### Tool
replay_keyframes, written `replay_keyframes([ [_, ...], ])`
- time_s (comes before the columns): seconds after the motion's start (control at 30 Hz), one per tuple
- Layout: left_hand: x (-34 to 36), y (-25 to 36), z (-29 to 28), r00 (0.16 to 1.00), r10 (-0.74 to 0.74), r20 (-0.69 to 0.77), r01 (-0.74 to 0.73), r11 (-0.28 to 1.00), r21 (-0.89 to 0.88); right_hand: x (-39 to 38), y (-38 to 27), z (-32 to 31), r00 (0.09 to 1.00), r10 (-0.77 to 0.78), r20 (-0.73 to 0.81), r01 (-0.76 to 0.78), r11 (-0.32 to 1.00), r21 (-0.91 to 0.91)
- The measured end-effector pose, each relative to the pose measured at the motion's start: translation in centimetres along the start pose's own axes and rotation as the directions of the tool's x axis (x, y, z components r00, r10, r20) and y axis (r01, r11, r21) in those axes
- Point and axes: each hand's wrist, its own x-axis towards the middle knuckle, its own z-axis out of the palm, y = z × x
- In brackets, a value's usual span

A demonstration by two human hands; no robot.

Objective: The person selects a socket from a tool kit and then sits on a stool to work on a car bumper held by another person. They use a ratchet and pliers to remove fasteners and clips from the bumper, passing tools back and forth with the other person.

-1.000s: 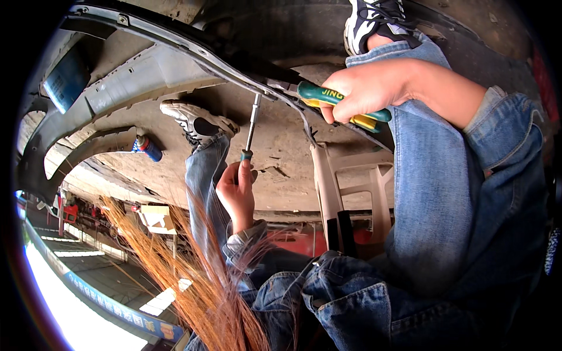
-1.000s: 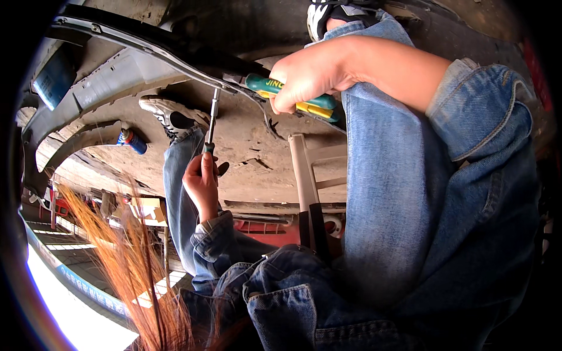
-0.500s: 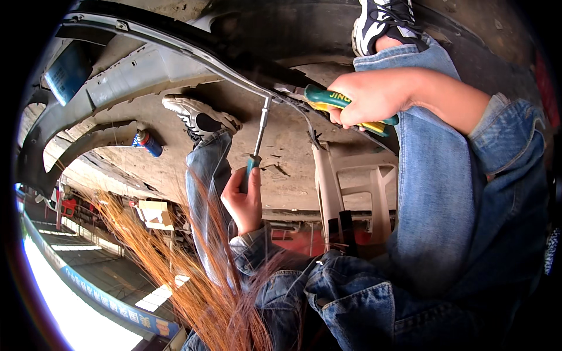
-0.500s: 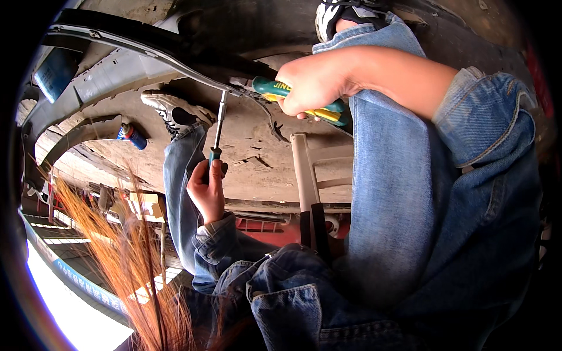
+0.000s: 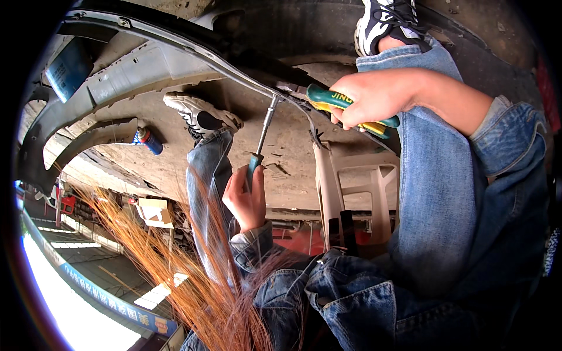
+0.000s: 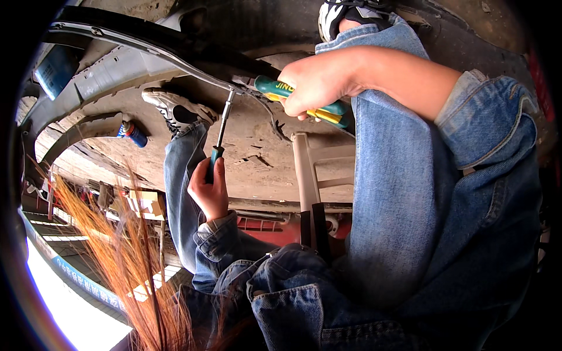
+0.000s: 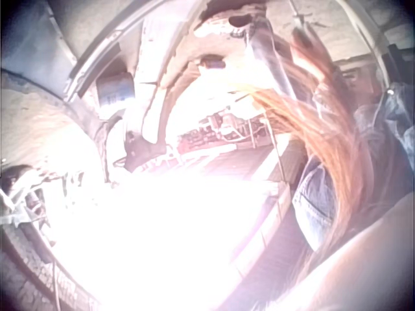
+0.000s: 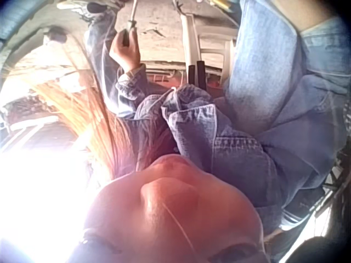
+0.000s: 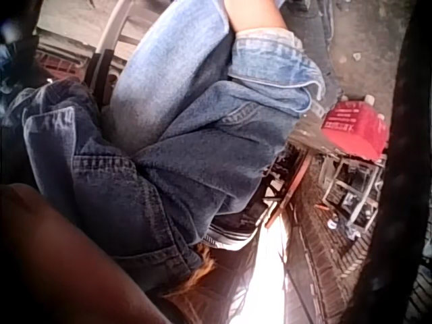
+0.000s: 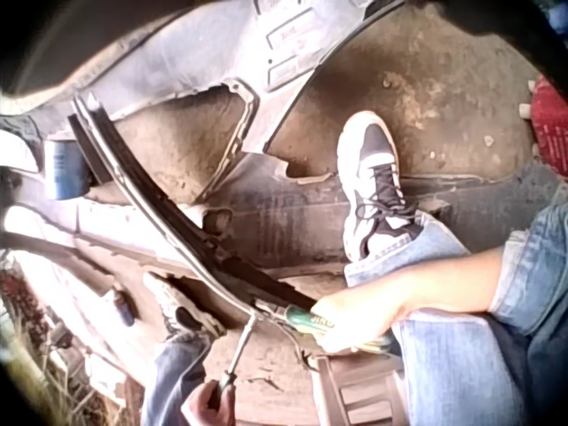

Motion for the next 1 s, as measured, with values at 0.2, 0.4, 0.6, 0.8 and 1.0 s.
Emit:
replay_keyframes([
  [0.2,0.3,0.3,0.2,1.000,0.016,-0.010,-0.015,1.000,0.010,0.0,0.0,-0.8,0.999,-0.023,0.032,0.028,0.986,-0.165],
  [0.4,0.2,0.1,0.4,1.000,0.013,-0.012,-0.012,1.000,0.011,0.0,-1.1,-1.2,0.996,0.022,0.088,0.007,0.949,-0.316],
  [0.6,0.1,0.1,0.1,1.000,-0.012,-0.002,0.012,1.000,0.023,0.4,-0.9,-1.8,0.991,0.015,0.135,0.005,0.989,-0.147],
  [0.8,0.3,0.5,0.3,1.000,-0.004,0.012,0.004,1.000,-0.004,0.7,0.3,-2.1,0.990,-0.036,0.137,0.035,0.999,0.012],
  [1.0,0.3,0.3,0.1,0.999,-0.030,0.025,0.029,0.999,0.015,0.4,0.9,-0.4,0.995,-0.037,0.092,0.033,0.998,0.045],
])
